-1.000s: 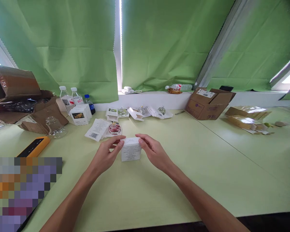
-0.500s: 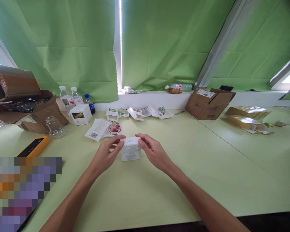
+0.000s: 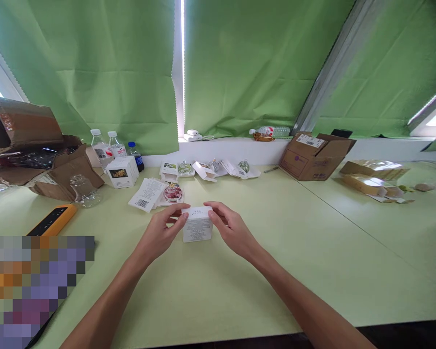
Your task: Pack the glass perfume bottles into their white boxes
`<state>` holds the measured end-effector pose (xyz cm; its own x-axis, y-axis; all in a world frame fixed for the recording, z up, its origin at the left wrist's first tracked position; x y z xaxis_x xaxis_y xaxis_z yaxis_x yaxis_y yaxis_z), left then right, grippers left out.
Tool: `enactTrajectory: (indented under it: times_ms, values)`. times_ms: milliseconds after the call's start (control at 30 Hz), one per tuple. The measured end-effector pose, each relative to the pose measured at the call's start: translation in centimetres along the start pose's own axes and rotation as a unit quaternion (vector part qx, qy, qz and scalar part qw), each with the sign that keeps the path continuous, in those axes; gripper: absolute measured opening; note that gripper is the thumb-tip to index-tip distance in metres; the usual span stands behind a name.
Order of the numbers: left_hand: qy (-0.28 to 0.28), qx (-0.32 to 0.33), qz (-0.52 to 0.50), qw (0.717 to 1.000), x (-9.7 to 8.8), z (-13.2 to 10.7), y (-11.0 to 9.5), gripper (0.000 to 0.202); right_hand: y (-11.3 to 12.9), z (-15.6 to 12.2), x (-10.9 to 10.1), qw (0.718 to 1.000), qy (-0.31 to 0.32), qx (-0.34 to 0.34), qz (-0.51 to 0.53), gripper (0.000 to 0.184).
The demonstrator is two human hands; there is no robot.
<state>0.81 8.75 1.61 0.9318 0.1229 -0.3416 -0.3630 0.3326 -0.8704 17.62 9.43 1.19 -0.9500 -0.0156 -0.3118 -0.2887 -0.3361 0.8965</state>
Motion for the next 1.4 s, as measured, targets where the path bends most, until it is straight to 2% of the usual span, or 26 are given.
enactTrajectory:
  times_ms: [500,667,733,1067,1400]
  values:
    - [-0.012,-0.024,-0.041,0.999,0.1,0.2,0.2,0.032,-0.4,0.3,0.1,0.997,-0.008,0.041,0.069,0.03]
    - [0.005,-0.041,-0.09,0.995,0.9,0.1,0.5,0.033,-0.8,0.4,0.4,0.994,-0.008,0.06,0.093,0.027]
    - [-0.006,-0.038,-0.096,0.995,1.1,0.0,0.5,0.032,-0.8,0.4,0.5,0.994,-0.011,0.061,0.095,0.027]
    - [-0.05,-0.04,-0.046,0.997,2.2,-1.1,-0.4,0.03,-0.3,-0.5,1.6,0.997,-0.029,0.05,0.059,0.026]
    - [-0.028,-0.045,-0.061,0.997,2.1,-0.6,0.0,0.033,-0.8,0.1,0.9,0.996,-0.014,0.062,0.064,0.025]
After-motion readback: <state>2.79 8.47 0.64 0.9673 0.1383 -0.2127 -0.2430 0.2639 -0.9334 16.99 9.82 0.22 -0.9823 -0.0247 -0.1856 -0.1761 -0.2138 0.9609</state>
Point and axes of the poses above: each hand's wrist, its own z-axis towards the middle knuckle, its own x-axis out of the palm, y = z × x, the point moved 8 cm from there along z, towards the middle knuckle, and after that the axes turned 11 degrees about -y, right-handed, at the moved point
